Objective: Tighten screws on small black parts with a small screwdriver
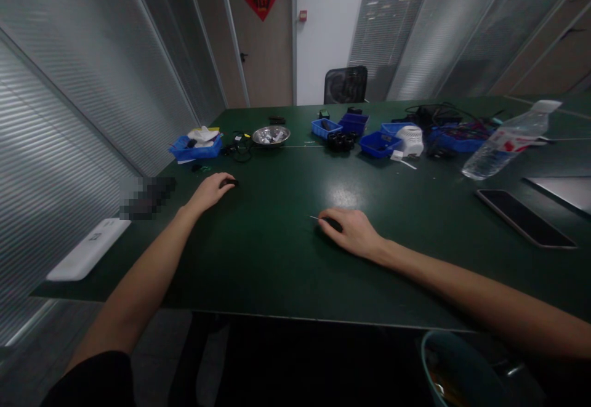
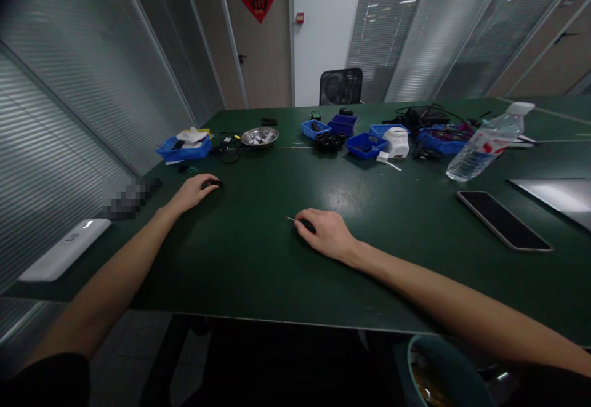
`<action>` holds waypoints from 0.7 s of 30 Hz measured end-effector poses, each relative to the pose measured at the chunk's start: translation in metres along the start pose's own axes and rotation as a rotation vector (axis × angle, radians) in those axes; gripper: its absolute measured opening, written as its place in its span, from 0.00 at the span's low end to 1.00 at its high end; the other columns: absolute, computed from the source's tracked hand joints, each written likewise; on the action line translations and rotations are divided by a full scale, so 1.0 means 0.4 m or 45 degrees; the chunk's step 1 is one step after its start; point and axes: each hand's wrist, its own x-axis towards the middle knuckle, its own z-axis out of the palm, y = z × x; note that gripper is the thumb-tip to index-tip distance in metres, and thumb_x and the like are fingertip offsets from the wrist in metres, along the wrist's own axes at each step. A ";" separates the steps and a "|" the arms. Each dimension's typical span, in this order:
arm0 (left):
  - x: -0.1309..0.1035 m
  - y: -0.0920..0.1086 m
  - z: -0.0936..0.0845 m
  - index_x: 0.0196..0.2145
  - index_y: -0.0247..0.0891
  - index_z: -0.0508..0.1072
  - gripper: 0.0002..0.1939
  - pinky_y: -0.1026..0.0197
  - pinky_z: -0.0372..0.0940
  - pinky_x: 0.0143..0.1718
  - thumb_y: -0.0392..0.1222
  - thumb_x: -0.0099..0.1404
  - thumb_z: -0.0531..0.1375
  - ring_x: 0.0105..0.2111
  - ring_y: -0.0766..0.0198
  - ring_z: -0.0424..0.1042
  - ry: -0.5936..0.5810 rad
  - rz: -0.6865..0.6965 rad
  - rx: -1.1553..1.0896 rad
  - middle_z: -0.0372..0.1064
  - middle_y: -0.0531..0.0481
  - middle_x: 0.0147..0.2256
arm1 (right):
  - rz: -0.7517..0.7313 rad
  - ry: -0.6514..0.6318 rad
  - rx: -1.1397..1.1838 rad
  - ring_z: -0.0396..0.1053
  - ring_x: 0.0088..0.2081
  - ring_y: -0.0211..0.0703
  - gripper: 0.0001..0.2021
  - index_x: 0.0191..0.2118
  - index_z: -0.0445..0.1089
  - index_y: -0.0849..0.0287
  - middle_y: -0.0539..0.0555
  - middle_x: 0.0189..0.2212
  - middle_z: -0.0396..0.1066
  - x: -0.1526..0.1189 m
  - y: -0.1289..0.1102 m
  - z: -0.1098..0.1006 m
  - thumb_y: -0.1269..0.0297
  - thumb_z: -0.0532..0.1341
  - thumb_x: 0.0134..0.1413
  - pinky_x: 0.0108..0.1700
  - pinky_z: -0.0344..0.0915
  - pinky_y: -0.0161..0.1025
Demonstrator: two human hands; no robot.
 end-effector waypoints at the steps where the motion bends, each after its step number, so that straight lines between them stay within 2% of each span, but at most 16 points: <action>1: -0.001 -0.028 -0.005 0.54 0.39 0.76 0.18 0.53 0.66 0.52 0.51 0.73 0.58 0.48 0.52 0.73 0.030 -0.049 0.019 0.76 0.42 0.50 | 0.001 -0.001 0.001 0.75 0.36 0.44 0.15 0.50 0.76 0.57 0.55 0.41 0.80 0.000 0.000 0.000 0.56 0.55 0.73 0.40 0.68 0.41; 4: -0.008 -0.094 -0.020 0.52 0.38 0.77 0.18 0.54 0.66 0.51 0.51 0.71 0.59 0.46 0.52 0.74 0.099 -0.157 0.060 0.77 0.42 0.47 | 0.007 -0.013 0.010 0.75 0.36 0.44 0.15 0.51 0.76 0.57 0.56 0.42 0.80 -0.001 0.000 -0.001 0.56 0.55 0.74 0.39 0.68 0.41; 8: -0.024 -0.135 -0.037 0.53 0.37 0.77 0.19 0.54 0.65 0.53 0.49 0.70 0.59 0.49 0.51 0.74 0.180 -0.342 0.086 0.77 0.42 0.50 | 0.012 -0.016 0.001 0.75 0.35 0.44 0.15 0.51 0.76 0.57 0.55 0.41 0.79 -0.001 0.001 -0.003 0.56 0.55 0.73 0.37 0.67 0.40; 11: -0.038 -0.146 -0.050 0.56 0.36 0.76 0.21 0.52 0.65 0.54 0.49 0.71 0.57 0.51 0.49 0.73 0.299 -0.515 0.187 0.77 0.40 0.51 | 0.009 -0.012 -0.009 0.75 0.35 0.44 0.15 0.51 0.76 0.57 0.55 0.41 0.79 -0.001 -0.002 -0.006 0.56 0.55 0.73 0.37 0.67 0.40; 13: -0.049 -0.152 -0.057 0.56 0.36 0.76 0.21 0.47 0.64 0.55 0.48 0.72 0.55 0.53 0.44 0.71 0.335 -0.604 0.319 0.76 0.36 0.52 | 0.009 -0.014 0.000 0.75 0.36 0.44 0.16 0.51 0.76 0.57 0.55 0.41 0.79 -0.001 -0.004 -0.008 0.56 0.55 0.73 0.38 0.68 0.40; 17: -0.064 -0.154 -0.064 0.53 0.31 0.77 0.21 0.37 0.62 0.54 0.47 0.71 0.55 0.54 0.34 0.67 0.246 -0.731 0.518 0.73 0.28 0.52 | 0.012 -0.027 0.008 0.75 0.35 0.44 0.16 0.51 0.76 0.57 0.56 0.41 0.79 0.000 -0.006 -0.008 0.56 0.55 0.73 0.37 0.68 0.40; 19: -0.064 -0.143 -0.063 0.55 0.30 0.76 0.23 0.36 0.59 0.55 0.47 0.71 0.55 0.56 0.33 0.64 0.251 -0.711 0.560 0.70 0.26 0.55 | 0.014 -0.020 0.002 0.75 0.35 0.44 0.15 0.51 0.76 0.57 0.55 0.41 0.79 0.000 -0.005 -0.007 0.56 0.55 0.73 0.38 0.68 0.40; 21: -0.059 -0.125 -0.059 0.58 0.32 0.75 0.24 0.36 0.56 0.58 0.47 0.72 0.55 0.60 0.34 0.61 0.290 -0.599 0.567 0.67 0.29 0.60 | 0.010 -0.013 0.002 0.75 0.35 0.44 0.15 0.51 0.76 0.57 0.55 0.41 0.79 -0.001 -0.004 -0.005 0.56 0.55 0.73 0.38 0.68 0.41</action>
